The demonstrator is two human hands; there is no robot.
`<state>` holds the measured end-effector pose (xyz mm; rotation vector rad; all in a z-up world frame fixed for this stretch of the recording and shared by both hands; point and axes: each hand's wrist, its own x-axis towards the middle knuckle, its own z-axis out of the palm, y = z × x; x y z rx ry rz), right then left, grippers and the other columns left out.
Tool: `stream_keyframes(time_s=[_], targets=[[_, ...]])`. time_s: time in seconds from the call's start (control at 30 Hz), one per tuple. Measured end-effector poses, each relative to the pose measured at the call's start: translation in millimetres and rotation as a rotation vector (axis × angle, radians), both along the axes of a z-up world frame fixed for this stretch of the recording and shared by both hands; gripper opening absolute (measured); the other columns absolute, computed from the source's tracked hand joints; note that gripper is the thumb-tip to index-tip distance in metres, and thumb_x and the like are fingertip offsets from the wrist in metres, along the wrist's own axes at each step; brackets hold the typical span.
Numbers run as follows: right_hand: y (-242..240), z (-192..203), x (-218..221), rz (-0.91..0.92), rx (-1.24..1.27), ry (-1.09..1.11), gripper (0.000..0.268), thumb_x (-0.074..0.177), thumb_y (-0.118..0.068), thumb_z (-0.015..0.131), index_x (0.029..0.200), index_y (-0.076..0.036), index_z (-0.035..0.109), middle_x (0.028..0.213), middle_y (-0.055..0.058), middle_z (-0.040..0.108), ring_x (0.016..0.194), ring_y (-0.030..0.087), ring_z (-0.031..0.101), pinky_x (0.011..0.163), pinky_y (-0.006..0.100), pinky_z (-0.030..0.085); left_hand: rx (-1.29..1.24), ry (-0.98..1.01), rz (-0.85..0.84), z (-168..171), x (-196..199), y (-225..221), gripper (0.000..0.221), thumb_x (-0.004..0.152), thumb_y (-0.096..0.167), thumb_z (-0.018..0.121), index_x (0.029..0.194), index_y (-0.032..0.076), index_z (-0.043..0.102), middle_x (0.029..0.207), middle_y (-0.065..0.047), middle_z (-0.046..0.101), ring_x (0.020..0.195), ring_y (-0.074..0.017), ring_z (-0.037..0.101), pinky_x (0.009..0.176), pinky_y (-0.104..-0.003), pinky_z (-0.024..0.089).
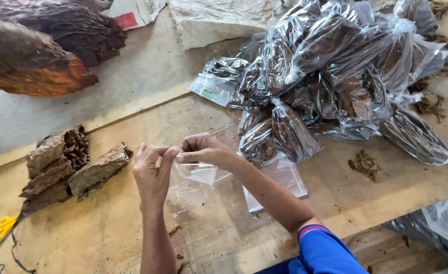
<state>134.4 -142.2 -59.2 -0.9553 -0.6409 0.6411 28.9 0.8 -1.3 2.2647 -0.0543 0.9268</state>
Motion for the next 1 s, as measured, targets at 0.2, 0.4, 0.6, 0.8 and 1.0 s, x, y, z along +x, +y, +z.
stream_keyframes(time_s=[0.2,0.4,0.6,0.8,1.0], targets=[[2.6,18.1,-4.3,-0.116,0.115,0.172,0.015,0.084,-0.004,0.085,0.090,0.001,0.072,0.070,0.011,0.069,0.063,0.017,0.073,0.057,0.024,0.057,0.102,-0.109,0.153,0.2,-13.8,12.9,0.036,0.092,0.043,0.086,0.109,0.015,0.072,0.095,0.000,0.066,0.088,-0.0213,0.060,0.100,-0.041,0.043],[3.9,19.8,-7.3,-0.024,0.236,0.406,0.009,0.087,0.003,0.078,0.087,0.005,0.070,0.070,0.016,0.070,0.062,0.021,0.075,0.058,0.029,0.062,-0.126,0.042,0.025,11.7,-9.0,-15.3,0.023,0.085,0.027,0.091,0.096,0.012,0.078,0.075,-0.001,0.070,0.070,-0.0172,0.065,0.088,-0.033,0.049],[6.2,-3.7,0.1,0.045,0.290,0.470,0.009,0.088,-0.002,0.079,0.088,0.002,0.071,0.074,0.017,0.073,0.069,0.025,0.077,0.064,0.035,0.065,-0.277,0.071,0.003,3.8,-8.7,-10.5,0.015,0.083,0.017,0.091,0.088,0.012,0.077,0.073,0.001,0.066,0.073,-0.0117,0.061,0.084,-0.028,0.049],[3.1,-6.5,4.1,0.102,0.363,0.572,0.005,0.096,-0.008,0.072,0.095,-0.003,0.071,0.080,0.012,0.072,0.079,0.023,0.076,0.074,0.037,0.064,-0.200,0.086,0.119,14.0,-10.6,-2.6,0.009,0.093,0.012,0.079,0.087,0.008,0.074,0.071,-0.007,0.065,0.070,-0.0191,0.063,0.081,-0.036,0.050],[2.1,-18.1,21.9,0.123,0.374,0.543,0.007,0.100,-0.007,0.065,0.100,-0.001,0.068,0.085,0.017,0.074,0.082,0.029,0.078,0.082,0.040,0.062,0.205,0.109,0.195,14.8,-12.2,-1.1,0.013,0.083,0.021,0.081,0.077,0.019,0.069,0.066,0.003,0.065,0.068,-0.0154,0.067,0.091,-0.030,0.046]])
